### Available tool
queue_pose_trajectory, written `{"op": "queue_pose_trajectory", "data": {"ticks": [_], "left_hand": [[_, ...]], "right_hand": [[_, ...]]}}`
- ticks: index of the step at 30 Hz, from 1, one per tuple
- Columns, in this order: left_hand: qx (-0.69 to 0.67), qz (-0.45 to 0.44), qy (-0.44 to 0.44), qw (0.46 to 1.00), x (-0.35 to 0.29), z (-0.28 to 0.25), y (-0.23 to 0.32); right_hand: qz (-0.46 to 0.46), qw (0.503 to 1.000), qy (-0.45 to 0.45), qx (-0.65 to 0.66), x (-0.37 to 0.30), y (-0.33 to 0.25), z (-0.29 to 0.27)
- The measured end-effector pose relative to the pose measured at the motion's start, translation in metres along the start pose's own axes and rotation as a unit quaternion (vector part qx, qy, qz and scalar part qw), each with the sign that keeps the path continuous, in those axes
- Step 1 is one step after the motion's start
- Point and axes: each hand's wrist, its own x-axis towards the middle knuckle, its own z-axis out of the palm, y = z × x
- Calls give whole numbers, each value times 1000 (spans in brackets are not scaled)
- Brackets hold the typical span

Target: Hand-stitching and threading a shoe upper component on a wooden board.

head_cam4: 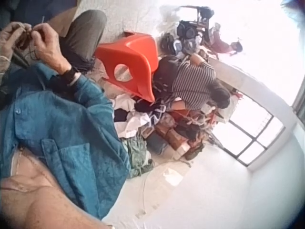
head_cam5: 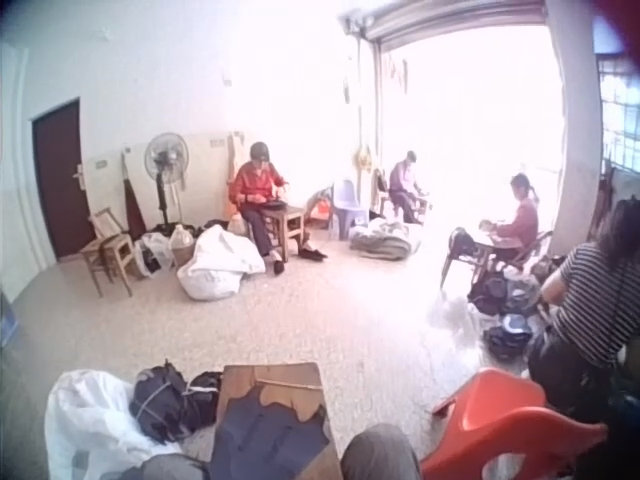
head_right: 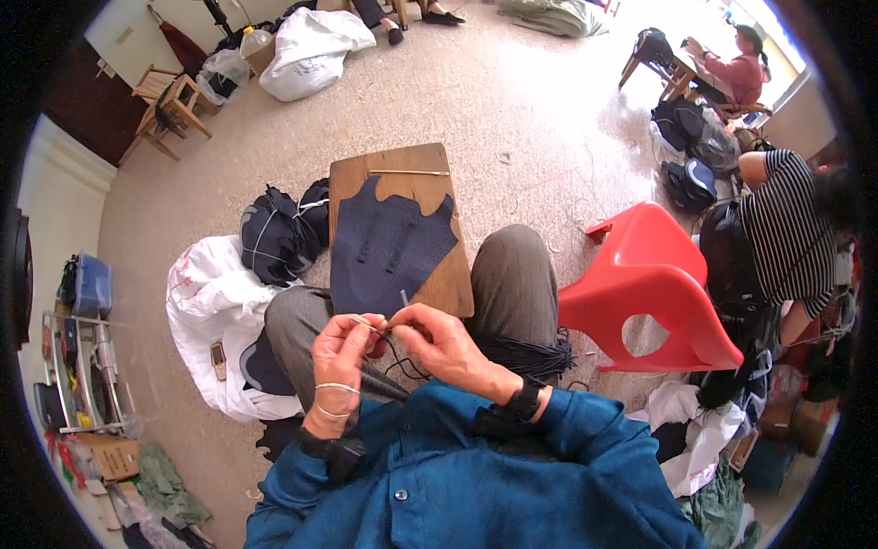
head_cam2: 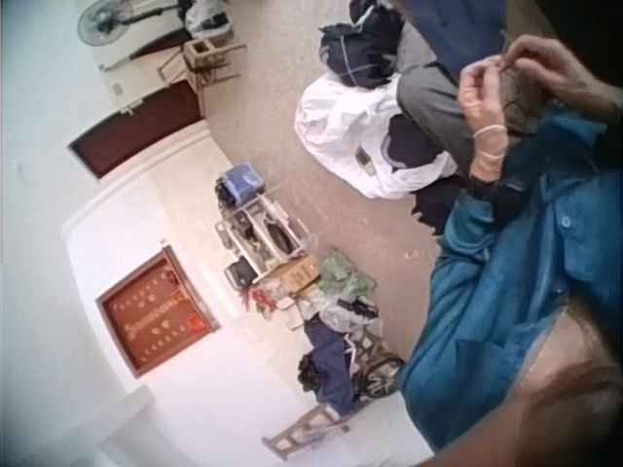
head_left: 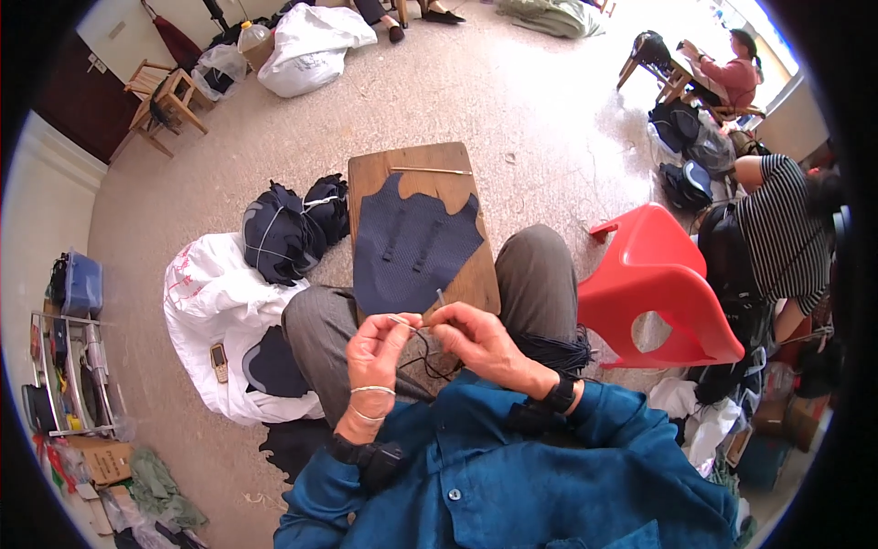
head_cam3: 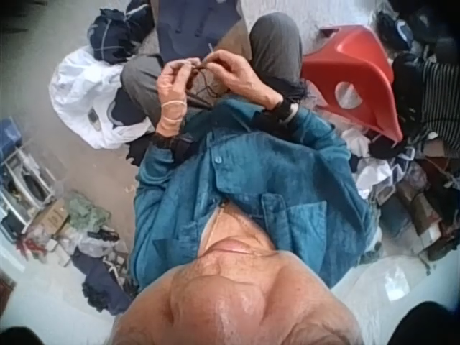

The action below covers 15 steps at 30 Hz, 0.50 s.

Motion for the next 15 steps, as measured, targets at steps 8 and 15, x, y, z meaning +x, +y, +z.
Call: {"op": "queue_pose_trajectory", "data": {"ticks": [8, 15], "left_hand": [[7, 116, 30, 993, 25, -38, 91], [15, 250, 73, 965, 52, -69, 165]], "right_hand": [[-65, 988, 105, 91, -8, -66, -31], [-99, 979, 143, 110, -13, -122, -64]]}}
